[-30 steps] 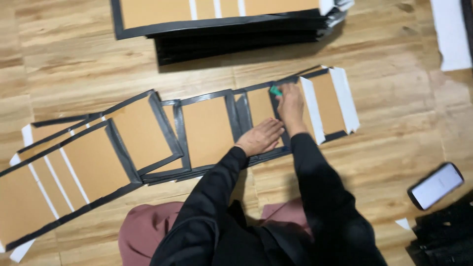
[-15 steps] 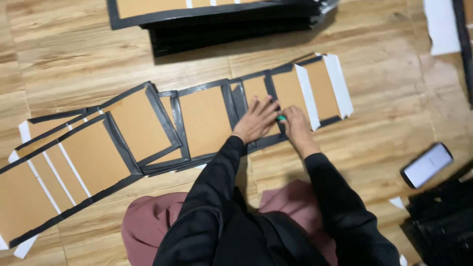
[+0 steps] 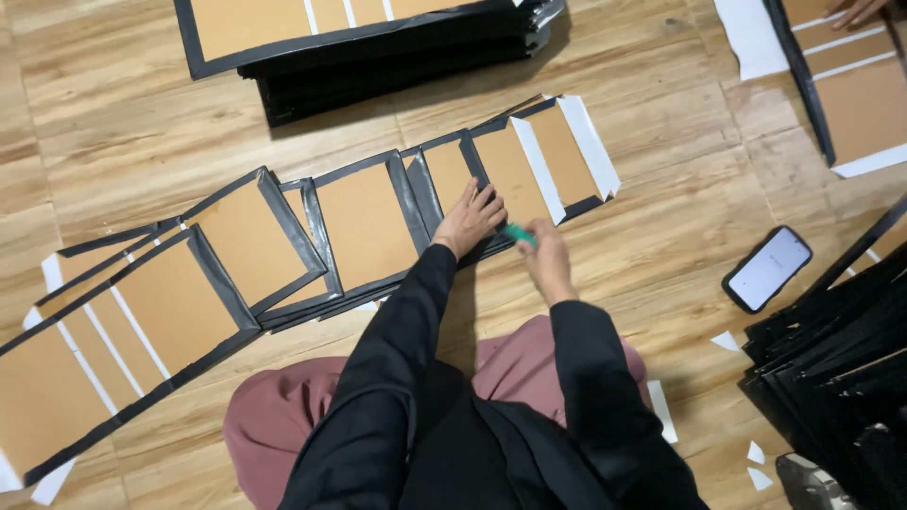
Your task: A person sitting on the floor processes cardboard sheets by using a green tool to press along the edges before stacking them.
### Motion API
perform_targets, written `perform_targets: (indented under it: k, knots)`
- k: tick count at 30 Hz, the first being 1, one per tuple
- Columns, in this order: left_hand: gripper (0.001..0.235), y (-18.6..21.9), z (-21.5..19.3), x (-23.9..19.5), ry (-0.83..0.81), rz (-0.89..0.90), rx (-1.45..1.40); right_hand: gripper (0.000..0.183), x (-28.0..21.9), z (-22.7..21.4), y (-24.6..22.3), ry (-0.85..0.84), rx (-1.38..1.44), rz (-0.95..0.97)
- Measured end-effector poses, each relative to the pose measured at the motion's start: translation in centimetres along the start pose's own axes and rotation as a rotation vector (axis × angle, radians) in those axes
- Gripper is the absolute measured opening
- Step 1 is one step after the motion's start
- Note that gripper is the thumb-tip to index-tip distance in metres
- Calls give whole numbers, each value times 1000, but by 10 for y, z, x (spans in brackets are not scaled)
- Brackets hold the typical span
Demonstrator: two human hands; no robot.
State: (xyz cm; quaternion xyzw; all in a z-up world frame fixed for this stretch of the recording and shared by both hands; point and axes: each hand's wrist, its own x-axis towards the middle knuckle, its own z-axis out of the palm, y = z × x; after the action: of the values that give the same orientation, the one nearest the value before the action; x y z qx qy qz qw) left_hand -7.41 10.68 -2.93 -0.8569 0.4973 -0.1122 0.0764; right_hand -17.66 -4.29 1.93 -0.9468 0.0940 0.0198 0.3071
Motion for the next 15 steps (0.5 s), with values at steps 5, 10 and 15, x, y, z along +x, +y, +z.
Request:
perform_targets:
  k: [5,10,15]
  knots:
    - [31,-14,-2,-5,-74,67,86,22,18,-12,2,113,153,166]
    - [40,-30,-26,-31,14,48,-3,23,30,-19,-17,120,243,159]
    - [46,-51,-45,-98,12,-45,-118,23,35,3,-30,118,295,82]
